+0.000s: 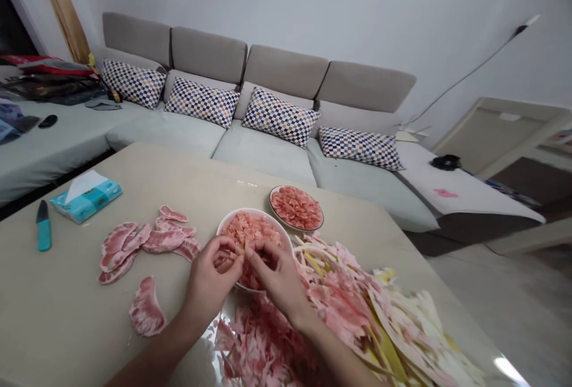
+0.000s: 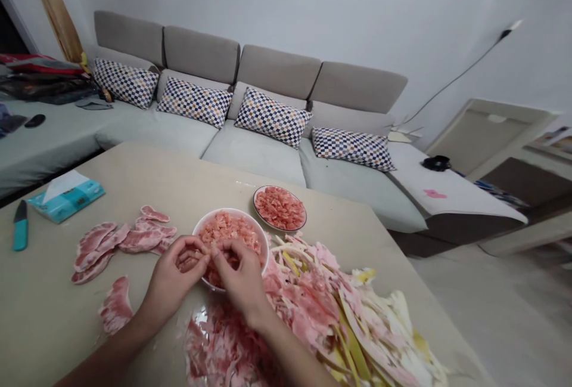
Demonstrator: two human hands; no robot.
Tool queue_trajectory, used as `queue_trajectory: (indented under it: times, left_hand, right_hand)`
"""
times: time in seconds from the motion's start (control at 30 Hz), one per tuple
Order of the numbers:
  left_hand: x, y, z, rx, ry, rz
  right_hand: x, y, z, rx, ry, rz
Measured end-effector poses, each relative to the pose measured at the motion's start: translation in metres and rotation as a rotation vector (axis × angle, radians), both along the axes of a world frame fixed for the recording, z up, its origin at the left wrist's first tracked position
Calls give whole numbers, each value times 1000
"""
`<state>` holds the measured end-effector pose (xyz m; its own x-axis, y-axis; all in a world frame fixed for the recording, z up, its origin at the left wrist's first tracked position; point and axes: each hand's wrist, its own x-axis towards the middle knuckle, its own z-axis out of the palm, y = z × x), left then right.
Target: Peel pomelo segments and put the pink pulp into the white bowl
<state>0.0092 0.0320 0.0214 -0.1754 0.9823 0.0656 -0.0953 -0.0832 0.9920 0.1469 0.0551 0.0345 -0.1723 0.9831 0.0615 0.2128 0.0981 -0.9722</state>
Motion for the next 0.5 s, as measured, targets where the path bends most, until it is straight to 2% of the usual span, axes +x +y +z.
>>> queue_trajectory:
  times: [0.1, 0.17, 0.23, 0.37, 0.43, 0.5]
  left_hand:
    - [0, 1, 2, -91, -196, -56]
    - [-2, 2, 2, -150, -280, -90]
    - [-3, 2, 0, -159, -286, -107]
    - [-5, 2, -2, -116, -190, -131]
    - [-4, 1, -3, -110, -169, -141]
    - [-3, 1, -2, -112, -171, -146]
  right_hand:
    - [0, 3, -4, -321, 288, 62]
    - [2, 5, -4, -420, 352, 87]
    - [5, 7, 0, -361, 278, 110]
    - [12, 10, 11, -59, 26, 128]
    - [14, 11, 12, -48, 13, 108]
    - [14, 10, 9, -153, 90, 90]
